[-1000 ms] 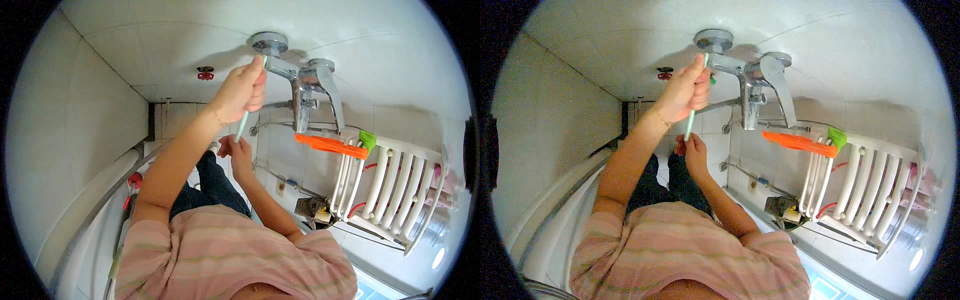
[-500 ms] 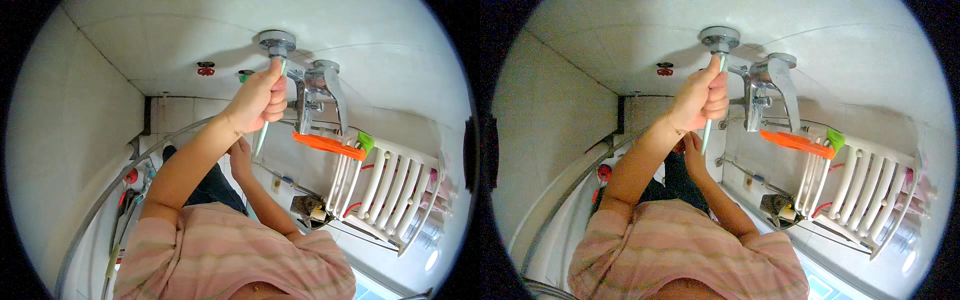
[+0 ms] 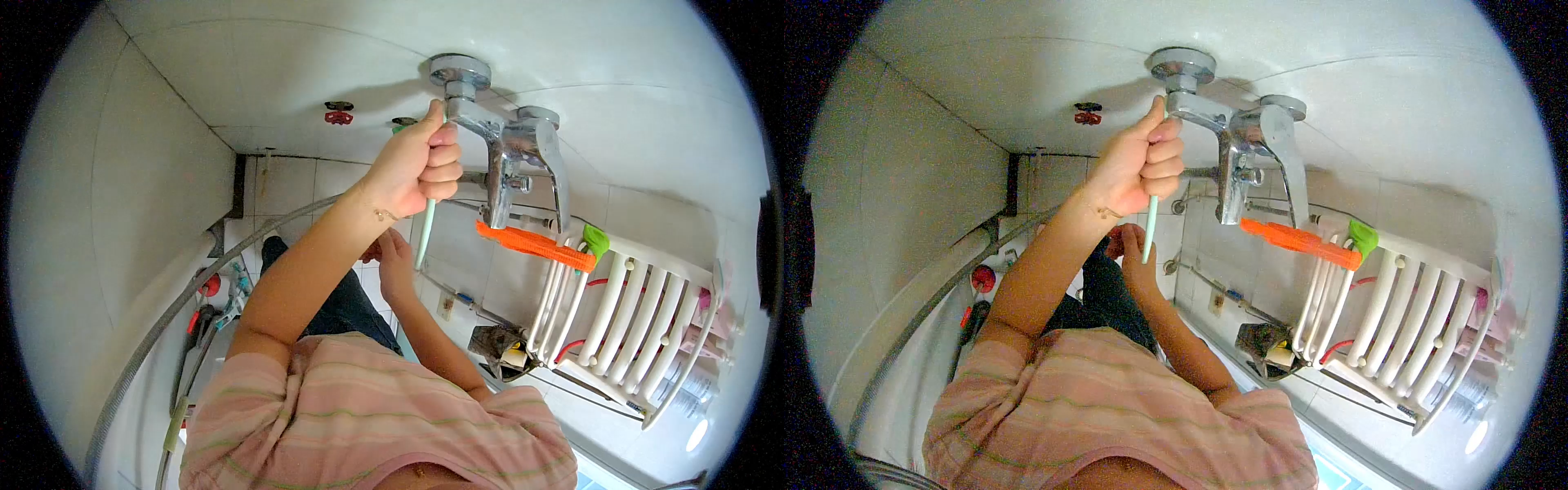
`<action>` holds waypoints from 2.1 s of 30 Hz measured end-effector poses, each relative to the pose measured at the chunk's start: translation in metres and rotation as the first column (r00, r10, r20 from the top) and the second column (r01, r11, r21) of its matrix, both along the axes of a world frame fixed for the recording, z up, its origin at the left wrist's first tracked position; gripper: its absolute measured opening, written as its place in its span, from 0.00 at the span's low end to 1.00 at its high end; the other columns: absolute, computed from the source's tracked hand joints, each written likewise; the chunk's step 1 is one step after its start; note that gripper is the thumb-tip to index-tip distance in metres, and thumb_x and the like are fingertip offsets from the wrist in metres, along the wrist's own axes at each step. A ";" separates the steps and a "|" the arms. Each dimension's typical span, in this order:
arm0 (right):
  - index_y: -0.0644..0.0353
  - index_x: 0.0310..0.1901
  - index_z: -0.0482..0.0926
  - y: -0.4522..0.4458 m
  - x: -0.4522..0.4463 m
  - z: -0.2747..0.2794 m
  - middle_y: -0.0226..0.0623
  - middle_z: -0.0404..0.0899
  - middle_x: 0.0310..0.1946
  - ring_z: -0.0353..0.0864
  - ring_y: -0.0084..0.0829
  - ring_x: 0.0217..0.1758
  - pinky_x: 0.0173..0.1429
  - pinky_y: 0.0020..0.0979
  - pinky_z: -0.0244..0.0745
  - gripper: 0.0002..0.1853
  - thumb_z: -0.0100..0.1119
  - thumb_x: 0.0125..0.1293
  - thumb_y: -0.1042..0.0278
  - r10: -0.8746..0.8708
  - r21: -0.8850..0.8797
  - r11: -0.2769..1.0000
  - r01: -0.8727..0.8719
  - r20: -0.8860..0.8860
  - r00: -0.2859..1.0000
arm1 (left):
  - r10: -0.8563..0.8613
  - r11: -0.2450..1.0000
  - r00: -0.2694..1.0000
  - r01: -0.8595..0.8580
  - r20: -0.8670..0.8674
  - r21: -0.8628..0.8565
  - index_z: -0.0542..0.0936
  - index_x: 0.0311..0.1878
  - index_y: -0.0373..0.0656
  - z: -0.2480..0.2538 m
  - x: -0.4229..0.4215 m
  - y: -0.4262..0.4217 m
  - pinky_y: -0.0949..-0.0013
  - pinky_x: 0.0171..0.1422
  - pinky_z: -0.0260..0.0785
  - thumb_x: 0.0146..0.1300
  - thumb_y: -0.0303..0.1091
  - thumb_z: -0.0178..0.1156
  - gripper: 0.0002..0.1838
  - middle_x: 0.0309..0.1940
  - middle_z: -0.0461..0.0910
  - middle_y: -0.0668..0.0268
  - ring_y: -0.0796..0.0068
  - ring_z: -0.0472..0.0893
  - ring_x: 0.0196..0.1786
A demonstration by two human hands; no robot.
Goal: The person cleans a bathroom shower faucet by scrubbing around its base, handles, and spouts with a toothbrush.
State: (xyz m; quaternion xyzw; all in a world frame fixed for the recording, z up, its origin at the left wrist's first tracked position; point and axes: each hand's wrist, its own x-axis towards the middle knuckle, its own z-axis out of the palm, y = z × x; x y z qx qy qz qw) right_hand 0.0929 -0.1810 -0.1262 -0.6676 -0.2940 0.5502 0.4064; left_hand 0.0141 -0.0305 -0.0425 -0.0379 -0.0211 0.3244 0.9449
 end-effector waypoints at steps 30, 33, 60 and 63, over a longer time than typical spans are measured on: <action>0.67 0.35 0.74 0.006 0.023 0.011 0.36 0.73 0.20 0.74 0.26 0.22 0.27 0.25 0.67 0.19 0.40 0.71 0.57 -0.072 0.100 0.992 0.077 -0.045 0.996 | 0.093 0.994 0.986 -0.083 -0.138 0.072 0.58 0.20 0.54 0.001 0.003 -0.002 0.77 0.16 0.34 0.66 0.60 0.40 0.24 0.12 0.46 0.81 0.86 0.44 0.13; 0.66 0.35 0.74 0.007 0.024 0.018 0.36 0.73 0.20 0.74 0.27 0.22 0.28 0.25 0.68 0.20 0.38 0.71 0.57 -0.100 0.117 0.988 0.100 -0.006 0.995 | 0.086 0.996 0.992 -0.083 -0.095 0.032 0.58 0.20 0.54 -0.002 0.006 -0.002 0.77 0.15 0.34 0.67 0.59 0.40 0.24 0.12 0.46 0.81 0.86 0.44 0.13; 0.64 0.34 0.74 -0.017 0.027 0.046 0.35 0.73 0.21 0.74 0.29 0.24 0.31 0.28 0.68 0.21 0.38 0.71 0.54 -0.181 0.161 0.965 0.208 -0.163 0.970 | -0.091 0.993 0.860 0.119 0.501 -0.024 0.57 0.19 0.52 -0.015 0.001 0.005 0.78 0.14 0.33 0.68 0.52 0.42 0.23 0.11 0.45 0.80 0.86 0.44 0.11; 0.65 0.37 0.73 0.001 0.028 0.061 0.38 0.75 0.22 0.73 0.31 0.25 0.33 0.30 0.68 0.26 0.33 0.71 0.49 -0.135 0.142 0.974 0.177 -0.266 0.955 | -0.096 0.992 0.837 0.123 0.538 -0.015 0.58 0.20 0.51 -0.018 0.002 0.007 0.78 0.12 0.36 0.69 0.47 0.42 0.21 0.10 0.47 0.78 0.85 0.46 0.10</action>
